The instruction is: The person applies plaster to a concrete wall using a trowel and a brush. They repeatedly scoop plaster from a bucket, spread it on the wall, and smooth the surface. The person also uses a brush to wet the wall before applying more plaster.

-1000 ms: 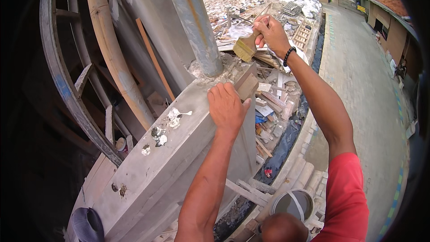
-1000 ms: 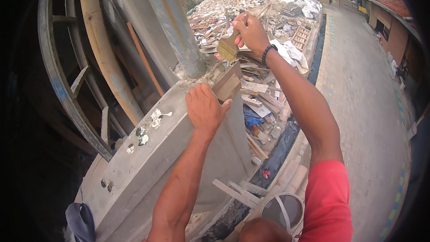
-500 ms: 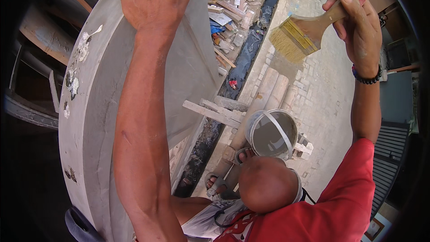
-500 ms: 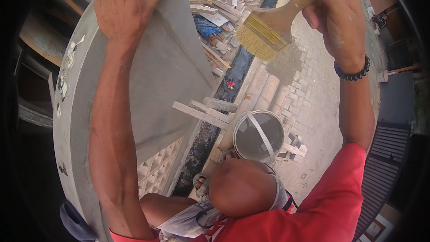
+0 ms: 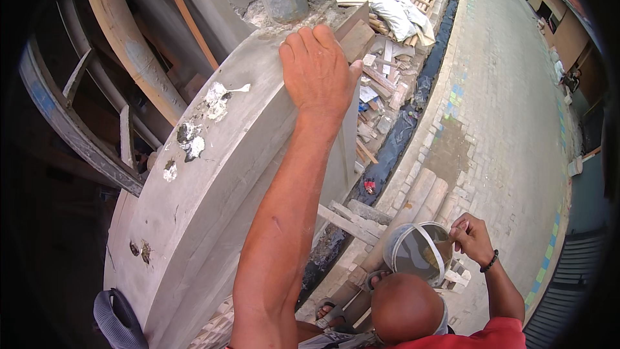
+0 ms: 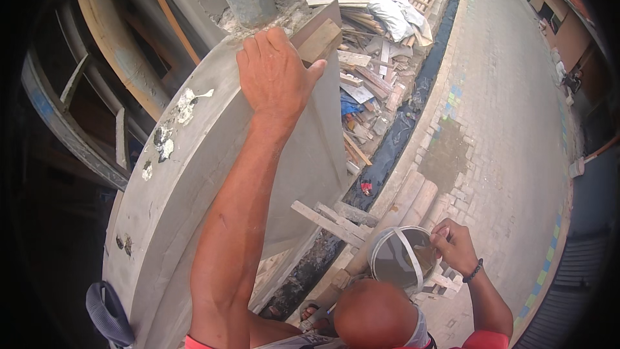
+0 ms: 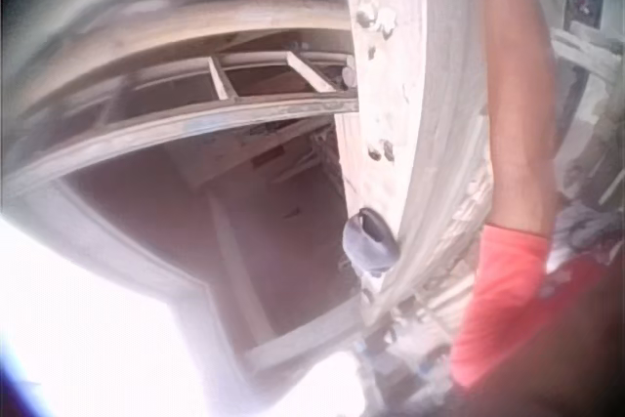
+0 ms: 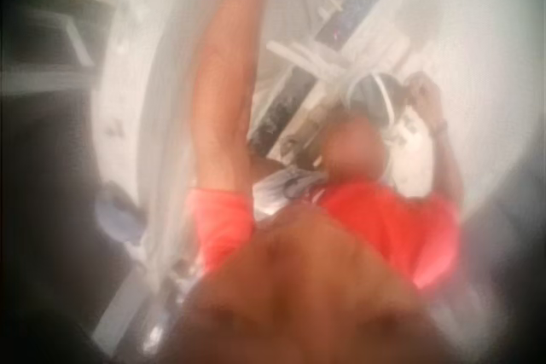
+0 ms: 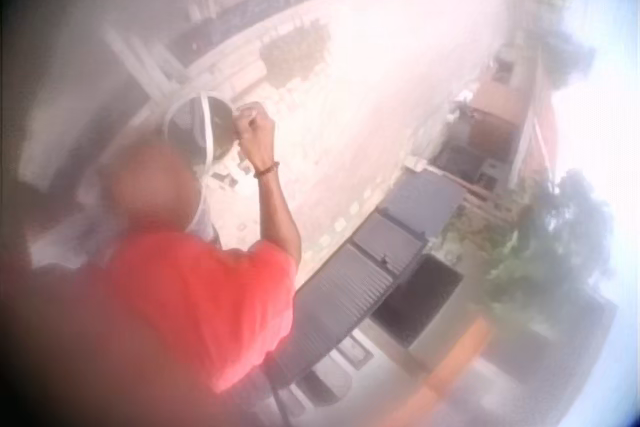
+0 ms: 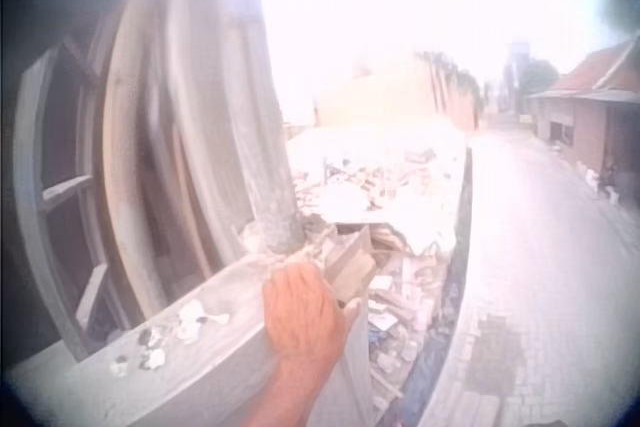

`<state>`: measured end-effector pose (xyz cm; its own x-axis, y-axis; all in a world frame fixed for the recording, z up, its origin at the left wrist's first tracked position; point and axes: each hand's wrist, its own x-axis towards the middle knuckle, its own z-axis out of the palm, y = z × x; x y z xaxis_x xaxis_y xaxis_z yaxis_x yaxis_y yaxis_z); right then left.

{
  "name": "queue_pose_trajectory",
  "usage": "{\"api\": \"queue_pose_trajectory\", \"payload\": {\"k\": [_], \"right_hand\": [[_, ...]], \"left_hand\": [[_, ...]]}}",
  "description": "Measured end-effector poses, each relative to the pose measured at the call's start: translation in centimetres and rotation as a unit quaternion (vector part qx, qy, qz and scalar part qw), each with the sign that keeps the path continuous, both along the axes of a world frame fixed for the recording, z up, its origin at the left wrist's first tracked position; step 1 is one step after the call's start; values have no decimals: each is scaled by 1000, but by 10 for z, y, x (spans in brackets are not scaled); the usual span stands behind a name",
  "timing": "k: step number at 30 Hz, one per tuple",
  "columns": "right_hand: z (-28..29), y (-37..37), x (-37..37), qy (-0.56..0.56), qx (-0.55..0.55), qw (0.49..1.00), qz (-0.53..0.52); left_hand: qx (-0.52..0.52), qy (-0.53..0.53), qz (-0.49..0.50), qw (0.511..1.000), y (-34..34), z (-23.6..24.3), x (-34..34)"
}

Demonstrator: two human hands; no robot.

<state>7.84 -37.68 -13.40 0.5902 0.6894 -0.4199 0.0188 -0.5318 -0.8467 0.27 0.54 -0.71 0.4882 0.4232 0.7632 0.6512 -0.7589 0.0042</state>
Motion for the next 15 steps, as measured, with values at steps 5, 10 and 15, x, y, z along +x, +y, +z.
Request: {"api": "queue_pose_trajectory", "payload": {"k": [5, 10, 15], "right_hand": [[0, 9, 10, 62, -109, 981, 151], [38, 76, 33, -298, -8, 919, 258], [87, 204, 38, -57, 235, 964, 106]], "left_hand": [[-17, -2, -5, 1000, -2, 4, -2], [-17, 6, 7, 1000, -2, 2, -3], [-16, 4, 9, 1000, -3, 5, -6]]}}
